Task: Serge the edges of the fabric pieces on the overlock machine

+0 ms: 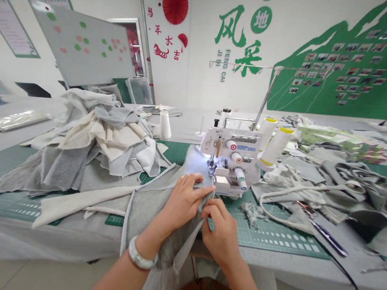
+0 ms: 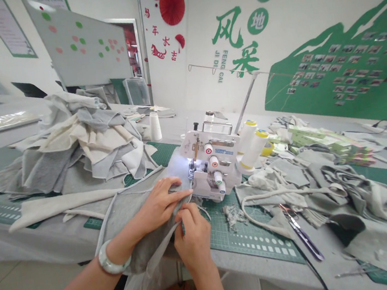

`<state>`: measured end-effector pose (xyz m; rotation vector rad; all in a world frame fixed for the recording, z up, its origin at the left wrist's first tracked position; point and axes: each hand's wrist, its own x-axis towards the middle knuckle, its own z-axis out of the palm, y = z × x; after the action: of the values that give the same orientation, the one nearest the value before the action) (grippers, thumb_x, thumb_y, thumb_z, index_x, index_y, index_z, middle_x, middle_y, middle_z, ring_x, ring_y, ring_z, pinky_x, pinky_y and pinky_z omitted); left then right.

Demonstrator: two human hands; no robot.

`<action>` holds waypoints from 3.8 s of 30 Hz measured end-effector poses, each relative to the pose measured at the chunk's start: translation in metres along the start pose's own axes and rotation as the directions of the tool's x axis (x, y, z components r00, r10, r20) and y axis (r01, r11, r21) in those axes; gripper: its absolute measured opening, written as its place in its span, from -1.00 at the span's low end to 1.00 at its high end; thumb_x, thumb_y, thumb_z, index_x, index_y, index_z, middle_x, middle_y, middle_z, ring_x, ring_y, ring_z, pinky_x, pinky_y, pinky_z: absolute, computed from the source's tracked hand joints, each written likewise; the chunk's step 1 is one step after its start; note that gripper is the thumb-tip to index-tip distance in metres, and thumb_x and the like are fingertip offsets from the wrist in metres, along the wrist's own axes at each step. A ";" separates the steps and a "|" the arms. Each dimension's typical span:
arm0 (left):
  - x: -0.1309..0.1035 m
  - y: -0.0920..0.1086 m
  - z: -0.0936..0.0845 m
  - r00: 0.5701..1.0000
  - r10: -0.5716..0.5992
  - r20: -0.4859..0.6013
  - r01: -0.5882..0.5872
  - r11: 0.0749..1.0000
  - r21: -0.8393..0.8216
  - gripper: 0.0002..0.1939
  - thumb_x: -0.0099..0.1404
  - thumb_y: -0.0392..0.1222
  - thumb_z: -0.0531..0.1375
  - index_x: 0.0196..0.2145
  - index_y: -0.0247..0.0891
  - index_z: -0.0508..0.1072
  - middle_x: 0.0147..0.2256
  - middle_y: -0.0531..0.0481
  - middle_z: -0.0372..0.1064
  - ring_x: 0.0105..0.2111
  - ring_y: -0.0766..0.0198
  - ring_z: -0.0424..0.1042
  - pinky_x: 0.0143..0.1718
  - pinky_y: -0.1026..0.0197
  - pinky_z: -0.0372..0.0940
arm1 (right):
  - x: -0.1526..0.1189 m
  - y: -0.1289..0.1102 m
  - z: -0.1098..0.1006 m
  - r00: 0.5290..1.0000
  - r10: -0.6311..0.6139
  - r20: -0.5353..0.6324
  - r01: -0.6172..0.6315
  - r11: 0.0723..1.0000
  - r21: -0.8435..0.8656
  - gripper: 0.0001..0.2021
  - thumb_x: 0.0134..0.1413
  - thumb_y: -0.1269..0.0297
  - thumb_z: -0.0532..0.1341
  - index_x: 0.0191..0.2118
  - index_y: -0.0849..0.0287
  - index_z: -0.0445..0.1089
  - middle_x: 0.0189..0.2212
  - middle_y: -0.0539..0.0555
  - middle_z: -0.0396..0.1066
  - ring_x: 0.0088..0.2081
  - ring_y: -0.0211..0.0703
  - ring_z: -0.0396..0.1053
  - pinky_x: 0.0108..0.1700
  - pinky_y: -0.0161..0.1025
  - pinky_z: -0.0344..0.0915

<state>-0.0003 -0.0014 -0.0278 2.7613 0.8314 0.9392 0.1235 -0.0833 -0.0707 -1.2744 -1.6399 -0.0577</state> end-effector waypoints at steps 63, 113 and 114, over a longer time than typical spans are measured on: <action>0.013 -0.017 0.001 0.995 0.092 -0.033 -0.091 0.995 0.043 -0.70 0.43 -0.11 0.05 0.00 -0.21 0.45 -0.04 -0.11 0.35 -0.04 0.14 0.28 0.02 0.04 0.16 | -0.004 -0.003 0.001 0.999 -0.020 0.048 0.025 0.995 -0.094 -0.74 -0.13 0.65 0.02 -0.54 0.13 0.00 -0.51 -0.04 0.12 -0.51 -0.29 0.03 -0.44 -0.29 -0.15; 0.024 -0.026 -0.019 0.980 0.163 0.112 -0.156 0.985 -0.074 -0.78 0.37 -0.21 0.11 -0.12 -0.18 0.54 -0.16 -0.05 0.32 -0.13 0.21 0.30 0.01 0.10 0.14 | 0.008 -0.022 0.024 0.997 -0.042 0.061 0.049 0.990 -0.129 -0.80 0.08 0.51 0.05 -0.50 0.12 0.21 -0.52 -0.04 0.27 -0.56 -0.30 0.18 -0.50 -0.34 -0.02; 0.024 -0.026 -0.019 0.980 0.164 0.115 -0.156 0.985 -0.076 -0.78 0.37 -0.21 0.12 -0.13 -0.17 0.54 -0.17 -0.05 0.32 -0.14 0.21 0.30 0.00 0.10 0.14 | 0.008 -0.022 0.025 0.998 -0.040 0.047 0.046 0.990 -0.132 -0.80 0.08 0.52 0.05 -0.50 0.12 0.21 -0.53 -0.04 0.26 -0.57 -0.30 0.18 -0.50 -0.33 -0.01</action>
<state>-0.0074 0.0320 -0.0065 2.8272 0.5558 0.7969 0.0914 -0.0729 -0.0657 -1.3496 -1.7255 -0.1689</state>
